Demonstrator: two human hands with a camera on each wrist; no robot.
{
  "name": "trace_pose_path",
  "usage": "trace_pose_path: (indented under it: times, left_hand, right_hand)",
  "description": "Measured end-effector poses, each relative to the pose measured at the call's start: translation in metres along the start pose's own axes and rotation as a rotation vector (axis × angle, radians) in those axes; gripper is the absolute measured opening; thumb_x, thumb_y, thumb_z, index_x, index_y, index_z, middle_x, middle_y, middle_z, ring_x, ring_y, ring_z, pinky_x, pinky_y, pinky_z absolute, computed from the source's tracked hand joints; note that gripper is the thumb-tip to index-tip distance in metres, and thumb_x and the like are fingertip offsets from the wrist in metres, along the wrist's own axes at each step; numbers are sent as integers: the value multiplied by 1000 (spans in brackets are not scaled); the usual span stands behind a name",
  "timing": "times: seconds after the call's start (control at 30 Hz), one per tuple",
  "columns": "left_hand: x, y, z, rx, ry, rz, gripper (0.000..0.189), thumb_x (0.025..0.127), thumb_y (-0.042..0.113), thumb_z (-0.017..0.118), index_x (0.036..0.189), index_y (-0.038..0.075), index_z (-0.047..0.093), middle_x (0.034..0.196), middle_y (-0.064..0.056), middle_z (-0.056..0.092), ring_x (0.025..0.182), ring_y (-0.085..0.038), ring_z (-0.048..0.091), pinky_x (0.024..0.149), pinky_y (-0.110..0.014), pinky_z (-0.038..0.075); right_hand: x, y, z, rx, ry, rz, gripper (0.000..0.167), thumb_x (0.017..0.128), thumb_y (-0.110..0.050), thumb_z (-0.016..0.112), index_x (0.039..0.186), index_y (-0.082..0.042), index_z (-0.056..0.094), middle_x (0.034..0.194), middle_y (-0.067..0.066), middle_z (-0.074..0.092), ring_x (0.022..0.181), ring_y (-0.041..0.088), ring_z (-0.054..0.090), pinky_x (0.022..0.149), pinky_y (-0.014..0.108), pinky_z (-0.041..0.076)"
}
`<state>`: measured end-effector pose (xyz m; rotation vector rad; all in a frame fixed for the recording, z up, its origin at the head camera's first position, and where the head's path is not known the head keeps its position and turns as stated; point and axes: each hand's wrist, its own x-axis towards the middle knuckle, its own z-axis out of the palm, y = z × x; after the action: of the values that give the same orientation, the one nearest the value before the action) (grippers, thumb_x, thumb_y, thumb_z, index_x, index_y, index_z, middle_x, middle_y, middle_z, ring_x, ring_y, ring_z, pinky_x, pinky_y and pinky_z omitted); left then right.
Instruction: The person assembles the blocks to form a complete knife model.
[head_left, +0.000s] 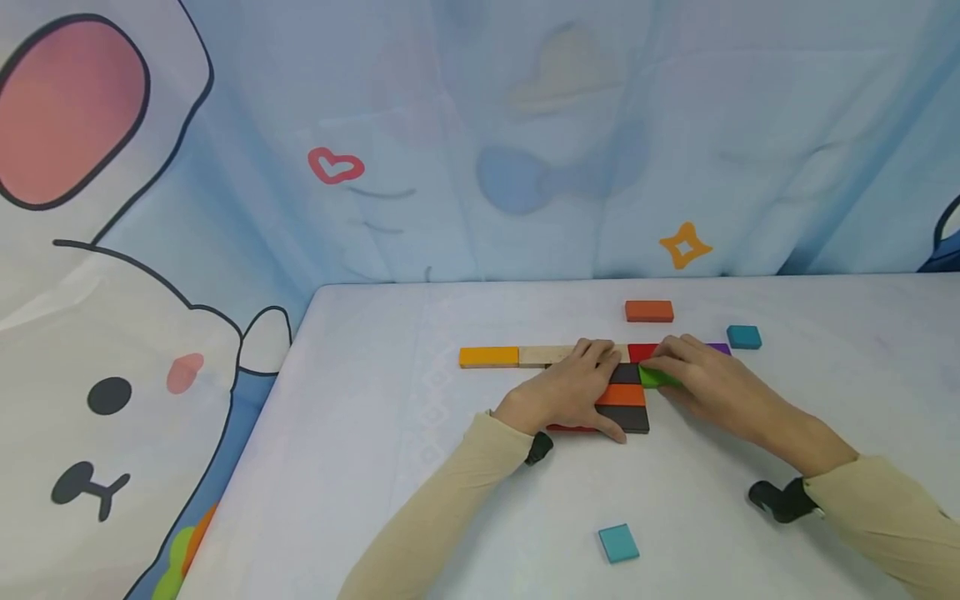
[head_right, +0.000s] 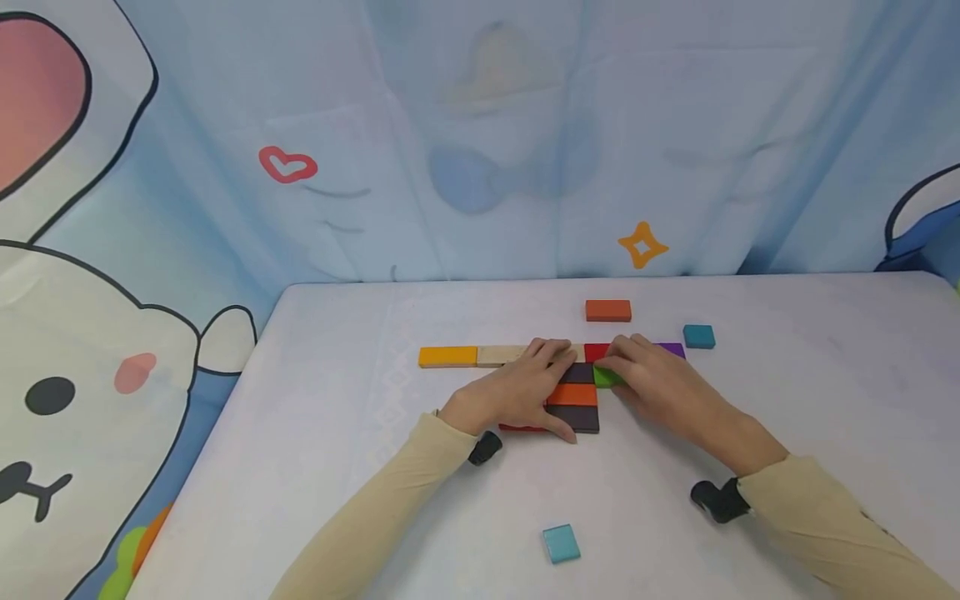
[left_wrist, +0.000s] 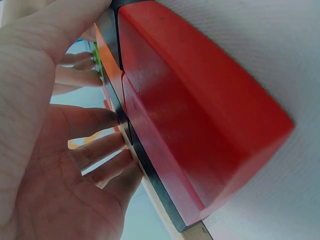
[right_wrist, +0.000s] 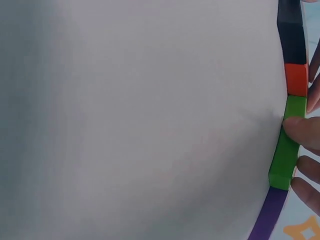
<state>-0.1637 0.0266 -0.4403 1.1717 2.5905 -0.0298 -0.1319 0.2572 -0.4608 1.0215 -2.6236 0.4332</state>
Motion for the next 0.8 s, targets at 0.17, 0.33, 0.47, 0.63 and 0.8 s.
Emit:
trace_pose_path:
  times: [0.17, 0.33, 0.47, 0.63, 0.8]
  left_hand:
    - [1, 0, 0, 14, -9, -4, 113, 85, 74, 71, 167, 10, 25, 171, -5, 24, 153, -18, 24, 121, -19, 27]
    - [0, 0, 1, 19, -8, -2, 112, 85, 74, 71, 166, 10, 27, 171, -6, 24, 153, -19, 24, 121, -20, 27]
    - [-1, -1, 1, 9, -7, -2, 112, 85, 73, 72, 166, 10, 27, 171, -6, 24, 153, -19, 24, 121, -20, 28]
    - [0, -1, 1, -22, -4, 1, 112, 85, 71, 73, 166, 10, 26, 171, -6, 24, 152, -18, 24, 121, -19, 29]
    - [0, -2, 1, -26, -2, 5, 113, 85, 71, 74, 166, 9, 27, 170, -7, 25, 152, -18, 25, 120, -19, 28]
  right_hand:
    - [9, 0, -10, 12, -43, 47, 37, 72, 0, 94, 105, 2, 77, 101, 10, 64, 91, 26, 63, 76, 45, 62]
    - [22, 11, -19, 24, -55, 93, 32, 79, -1, 89, 109, 1, 76, 105, 13, 64, 96, 30, 62, 78, 48, 62]
    - [40, 26, -22, 55, -120, 146, 29, 86, -1, 84, 113, 2, 75, 109, 16, 63, 100, 32, 60, 81, 51, 61]
    - [60, 41, -21, 81, -232, 251, 30, 89, -4, 80, 116, 7, 72, 115, 23, 61, 104, 39, 60, 89, 59, 57]
    - [71, 50, -15, 105, -316, 319, 38, 90, -3, 78, 124, 10, 68, 120, 26, 60, 109, 42, 59, 95, 63, 54]
